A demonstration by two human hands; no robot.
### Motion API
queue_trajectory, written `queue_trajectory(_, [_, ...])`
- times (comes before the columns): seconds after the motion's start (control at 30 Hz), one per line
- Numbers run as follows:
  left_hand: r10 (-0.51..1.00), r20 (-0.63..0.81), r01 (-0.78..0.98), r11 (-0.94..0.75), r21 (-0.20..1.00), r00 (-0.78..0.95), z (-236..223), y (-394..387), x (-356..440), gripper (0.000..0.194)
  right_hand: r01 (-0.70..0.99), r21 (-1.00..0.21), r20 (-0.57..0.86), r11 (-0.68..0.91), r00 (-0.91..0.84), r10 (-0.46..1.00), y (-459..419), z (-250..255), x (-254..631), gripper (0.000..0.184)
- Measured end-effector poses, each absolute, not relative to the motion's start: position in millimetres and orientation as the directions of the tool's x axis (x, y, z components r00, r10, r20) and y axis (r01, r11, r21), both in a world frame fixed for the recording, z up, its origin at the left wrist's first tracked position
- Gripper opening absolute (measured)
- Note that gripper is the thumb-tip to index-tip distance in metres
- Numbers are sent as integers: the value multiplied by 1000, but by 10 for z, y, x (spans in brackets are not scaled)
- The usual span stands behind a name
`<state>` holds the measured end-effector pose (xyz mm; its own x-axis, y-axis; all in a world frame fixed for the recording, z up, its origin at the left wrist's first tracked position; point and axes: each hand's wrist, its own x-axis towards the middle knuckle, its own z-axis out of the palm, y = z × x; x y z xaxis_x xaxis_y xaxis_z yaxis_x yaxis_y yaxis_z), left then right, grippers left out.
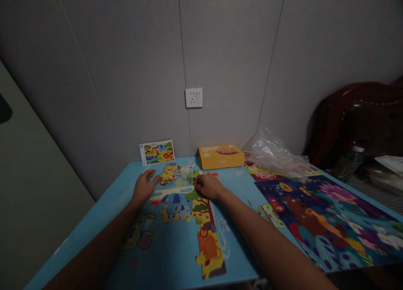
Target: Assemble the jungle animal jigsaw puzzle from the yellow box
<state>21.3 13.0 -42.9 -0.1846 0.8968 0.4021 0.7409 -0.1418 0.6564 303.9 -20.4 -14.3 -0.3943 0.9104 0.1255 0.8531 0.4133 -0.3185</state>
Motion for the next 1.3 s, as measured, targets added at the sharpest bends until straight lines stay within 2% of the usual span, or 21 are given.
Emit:
queue_trajectory(0.23, [883, 460, 783, -223, 581, -90, -451, 254, 244, 59, 832, -358, 154, 424, -395, 906, -83, -230, 3035, 17])
queue_trajectory(0.47, [864, 503, 841, -275, 465, 5, -495, 277, 305, 55, 823, -328, 156, 464, -437, 886, -120, -216, 3075, 18])
queue_trajectory(0.77, [886, 462, 842, -266, 470, 22, -482, 271, 360, 57, 823, -344, 154, 451, -425, 892, -79, -244, 3071, 17])
queue_trajectory(1.0, [905, 395, 865, -322, 385, 161, -479, 206, 376, 67, 835, -319, 146, 449, -424, 894, -112, -210, 3062, 19])
queue_trajectory(1.2, [932, 339, 888, -258, 380, 126, -460, 169, 463, 92, 843, -307, 142, 442, -419, 897, -93, -215, 3043, 18])
queue_trajectory(1.3, [936, 333, 880, -250, 404, 113, -431, 241, 515, 93, 847, -307, 148, 434, -408, 901, -87, -220, 3030, 17])
